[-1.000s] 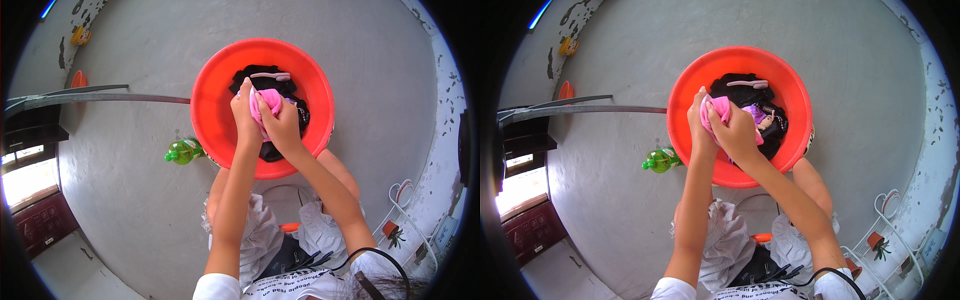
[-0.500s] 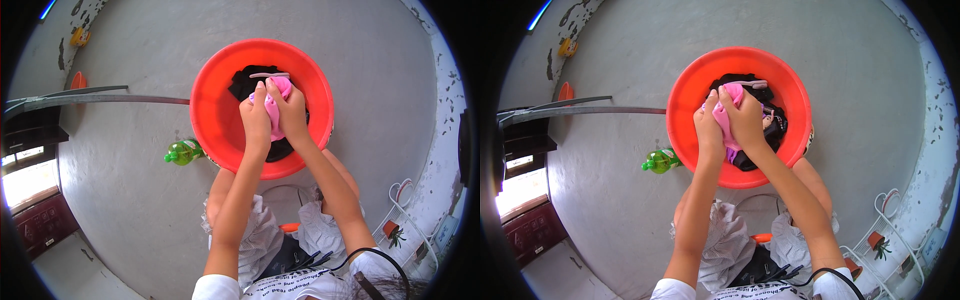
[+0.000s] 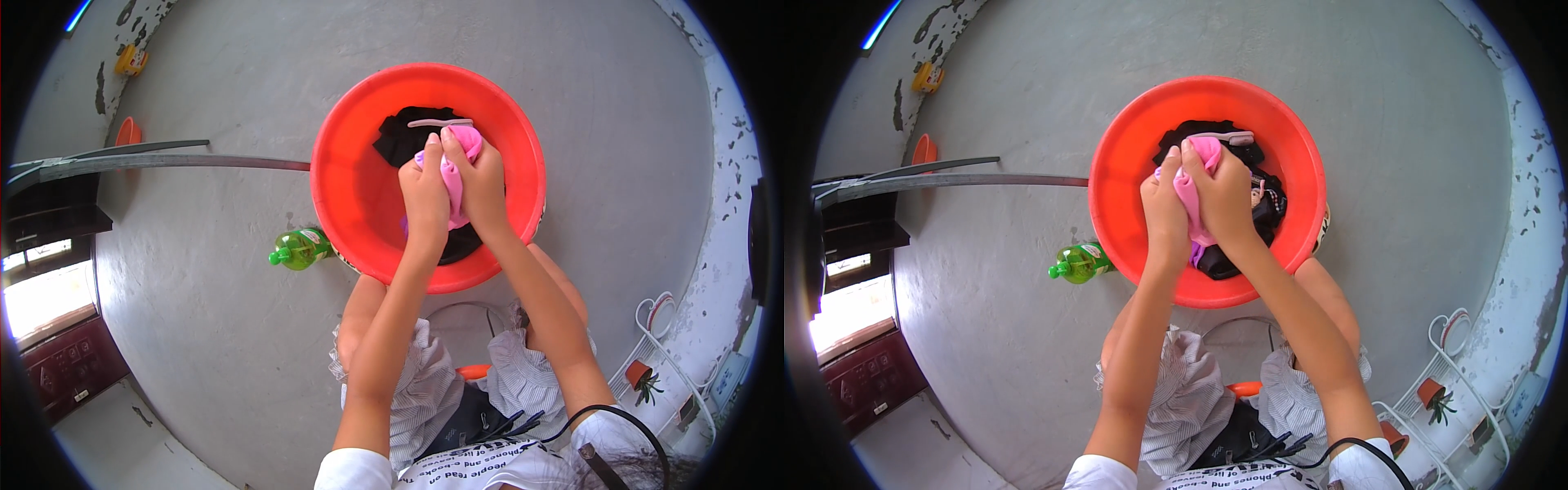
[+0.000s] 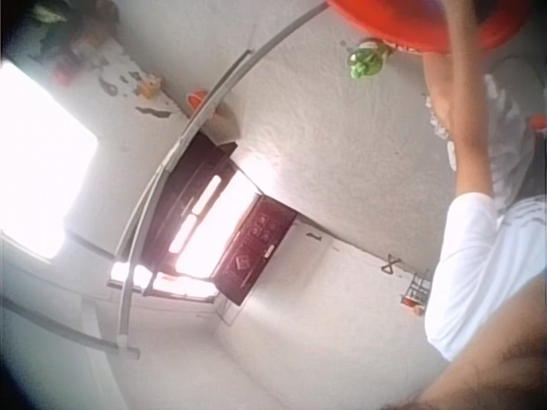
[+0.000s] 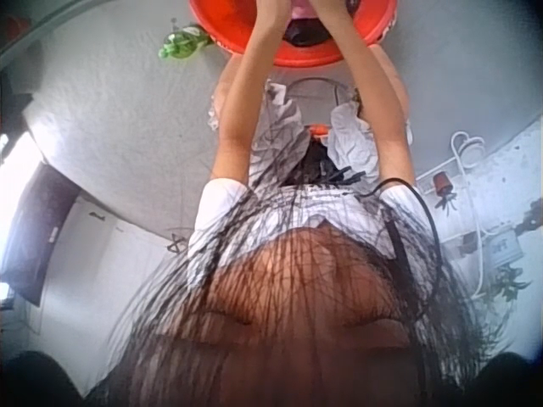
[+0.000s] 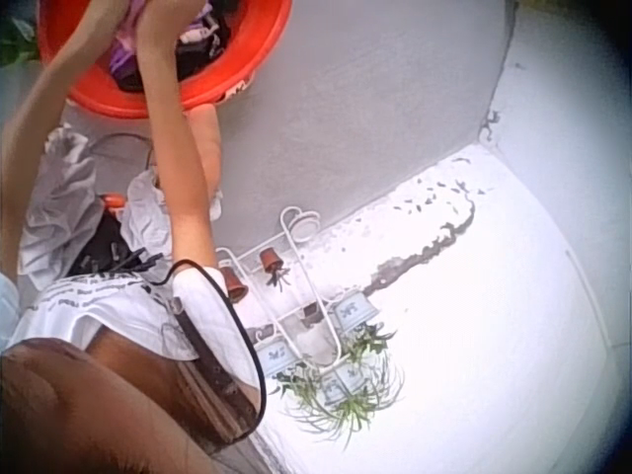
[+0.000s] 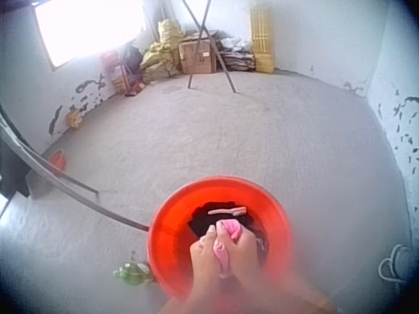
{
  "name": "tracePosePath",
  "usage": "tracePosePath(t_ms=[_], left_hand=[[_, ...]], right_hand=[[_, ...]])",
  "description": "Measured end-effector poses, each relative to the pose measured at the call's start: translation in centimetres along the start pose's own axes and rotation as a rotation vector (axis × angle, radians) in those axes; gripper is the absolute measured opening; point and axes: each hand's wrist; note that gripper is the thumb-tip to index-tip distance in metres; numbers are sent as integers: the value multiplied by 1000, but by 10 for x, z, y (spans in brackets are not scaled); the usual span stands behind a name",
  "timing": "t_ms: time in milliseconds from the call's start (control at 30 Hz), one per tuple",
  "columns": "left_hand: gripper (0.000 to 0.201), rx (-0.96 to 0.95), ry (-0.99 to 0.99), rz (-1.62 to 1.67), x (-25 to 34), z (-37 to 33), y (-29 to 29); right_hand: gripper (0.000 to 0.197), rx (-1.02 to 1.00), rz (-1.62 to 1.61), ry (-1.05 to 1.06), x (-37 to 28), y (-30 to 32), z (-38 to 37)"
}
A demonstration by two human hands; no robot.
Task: The person hand-washes laundry by scrubbing and rubbing a garment by hand over a basin of water.
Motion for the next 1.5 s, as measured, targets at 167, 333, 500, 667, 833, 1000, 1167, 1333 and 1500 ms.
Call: tracePosePath(t_ms=[167,333,500,667,833,1000,1167,1333,1500], left_hand=[[39,-11,-18,-19,-1,-1,0],[32,-31,-48,13,4,-13,14],[33,29,70,135,7,-20,18],[31,-36,44,62,4,-10,10],[32,-99,66,-98,0,2,4],[29,-52,104,-62,3,0,7],[27,1,43,31,6,-11,14],[31,14,30,76,3,-21,21],[31,-68,-5,12,6,-8,9]], right_hand=[[28,-14,-57,-21,0,1,-2],[26,-8,52,57,-2,-8,11],[25,-89,162,97,-1,-10,18],[28,19,56,61,-6,-8,13],[28,-45,-126,-67,7,3,-9],[28,-26,-64,-36,5,0,-4],[26,-20,-33,24,1,-9,12],[25,-100,76,120,2,-12,17],[26,-29,43,62,0,-7,8]])
Point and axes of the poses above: each hand's wrist, its own z-axis away from the middle knuckle, its own y-axis out of the back of the hand, x = y × z, and after that the axes turned 10 degrees about -y, right-handed
